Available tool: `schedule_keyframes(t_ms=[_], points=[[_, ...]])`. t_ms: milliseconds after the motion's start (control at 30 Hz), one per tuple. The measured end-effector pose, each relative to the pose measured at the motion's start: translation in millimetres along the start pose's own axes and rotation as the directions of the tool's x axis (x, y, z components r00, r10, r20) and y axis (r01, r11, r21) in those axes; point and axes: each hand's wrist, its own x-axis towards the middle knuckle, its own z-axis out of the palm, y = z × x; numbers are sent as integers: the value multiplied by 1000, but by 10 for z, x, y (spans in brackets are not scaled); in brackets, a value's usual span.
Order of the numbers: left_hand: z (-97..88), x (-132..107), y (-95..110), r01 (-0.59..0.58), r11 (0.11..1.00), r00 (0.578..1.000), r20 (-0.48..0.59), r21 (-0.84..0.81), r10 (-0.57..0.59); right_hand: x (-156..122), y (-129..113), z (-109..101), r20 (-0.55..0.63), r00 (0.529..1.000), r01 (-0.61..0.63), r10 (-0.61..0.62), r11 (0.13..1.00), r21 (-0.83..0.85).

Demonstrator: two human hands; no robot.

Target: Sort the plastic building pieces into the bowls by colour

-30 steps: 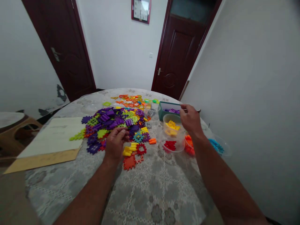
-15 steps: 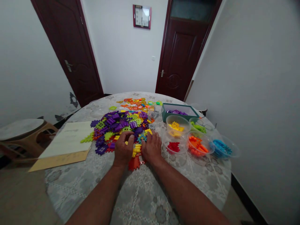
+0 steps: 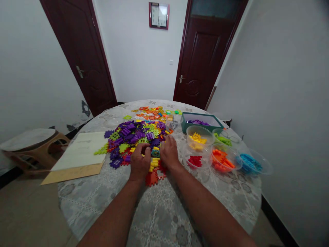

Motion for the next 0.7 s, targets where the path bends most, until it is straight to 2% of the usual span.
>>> schedule_keyframes(t_ms=[100, 200, 333, 533, 633, 700], points=[[-3, -2, -8, -10, 1000, 1000, -1, -4, 10, 185, 65, 20, 32, 988, -146, 151, 982, -117], [-10, -2, -16, -13, 1000, 1000, -1, -20, 13, 287, 108, 82, 31, 971, -228, 235, 962, -152], [-20, -7, -27, -27, 1000, 1000, 8, -8, 27, 299, 129, 147, 63, 958, -264, 279, 948, -178], [-57, 25, 19, -83, 996, 995, 55, 27, 81, 257, 130, 95, 67, 955, -274, 291, 944, -185], [-109, 42, 46, -123, 983, 983, 152, 135, 102, 243, 108, 86, 51, 958, -268, 282, 946, -184], [-155, -10, 18, -201, 957, 953, 269, 208, 141, 241, 97, 90, 63, 962, -251, 266, 951, -180]])
